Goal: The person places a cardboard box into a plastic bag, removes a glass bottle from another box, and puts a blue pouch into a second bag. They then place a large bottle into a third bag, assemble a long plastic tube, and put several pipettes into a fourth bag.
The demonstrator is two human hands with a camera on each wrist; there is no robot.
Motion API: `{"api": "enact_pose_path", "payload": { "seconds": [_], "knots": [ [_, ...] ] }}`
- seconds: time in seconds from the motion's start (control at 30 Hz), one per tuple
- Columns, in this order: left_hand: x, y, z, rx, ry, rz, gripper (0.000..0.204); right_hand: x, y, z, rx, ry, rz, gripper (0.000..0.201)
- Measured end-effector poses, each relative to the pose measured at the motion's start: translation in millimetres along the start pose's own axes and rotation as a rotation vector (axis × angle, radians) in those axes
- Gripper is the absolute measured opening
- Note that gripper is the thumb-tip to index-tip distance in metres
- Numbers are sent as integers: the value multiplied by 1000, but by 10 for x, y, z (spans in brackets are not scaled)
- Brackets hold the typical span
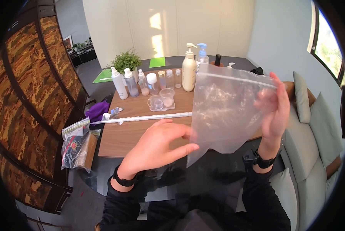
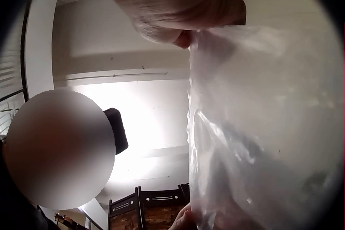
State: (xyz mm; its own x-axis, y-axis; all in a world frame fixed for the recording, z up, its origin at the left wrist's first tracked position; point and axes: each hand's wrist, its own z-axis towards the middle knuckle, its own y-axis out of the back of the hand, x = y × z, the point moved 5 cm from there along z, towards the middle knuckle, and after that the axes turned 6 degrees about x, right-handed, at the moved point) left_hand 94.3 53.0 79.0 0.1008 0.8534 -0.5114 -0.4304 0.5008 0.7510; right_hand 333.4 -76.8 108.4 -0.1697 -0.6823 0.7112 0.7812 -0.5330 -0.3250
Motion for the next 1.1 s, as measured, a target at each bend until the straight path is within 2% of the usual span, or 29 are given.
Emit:
{"api": "enact_pose_path", "payload": {
  "seconds": [0.03, 0.13, 0.23, 0.27, 0.4, 0.5, 0.63, 0.73, 0.8, 0.83, 0.9, 0.93, 1.03, 1.07, 1.1],
  "knots": [
    [14, -49, 2, 48, -1, -58, 27, -59, 66, -17, 29, -63, -9, 46],
    [182, -138, -8, -167, 146, -307, 16, -278, 383, -127, 118, -253, -22, 39],
    [196, -91, 7, -211, 330, -397, 14, -435, 624, -397, 71, -333, -91, 38],
    [213, -104, 16, -240, 318, -364, 14, -451, 642, -490, 62, -335, -79, 35],
    [203, -140, 19, -142, 317, -411, 9, -592, 942, -830, 126, -482, -58, 28],
    [175, -195, -8, -10, 342, -463, 11, -532, 967, -935, 213, -565, -232, 29],
    [146, -345, 40, 166, 312, -528, 13, -424, 853, -873, 338, -452, -282, 41],
    [89, -450, 87, 230, 318, -535, 13, -392, 646, -874, 394, -422, -149, 33],
    [47, -465, 99, 278, 345, -507, 13, -476, 691, -877, 375, -492, -186, 27],
    [51, -461, 93, 243, 341, -573, 16, -531, 713, -888, 368, -527, -203, 25],
    [135, -465, 69, 171, 331, -705, 21, -564, 801, -884, 236, -466, -162, 23],
    [238, -453, 20, 179, 298, -686, 34, -575, 855, -885, 171, -436, -144, 23],
    [420, -496, -145, 32, 423, -707, 57, -656, 984, -919, 15, -387, -91, 23],
    [517, -568, -209, 73, 420, -743, 67, -691, 1004, -953, -36, -390, -73, 24],
    [563, -632, -266, 25, 487, -820, 64, -721, 1024, -994, -88, -395, -56, 24]
  ]
}}
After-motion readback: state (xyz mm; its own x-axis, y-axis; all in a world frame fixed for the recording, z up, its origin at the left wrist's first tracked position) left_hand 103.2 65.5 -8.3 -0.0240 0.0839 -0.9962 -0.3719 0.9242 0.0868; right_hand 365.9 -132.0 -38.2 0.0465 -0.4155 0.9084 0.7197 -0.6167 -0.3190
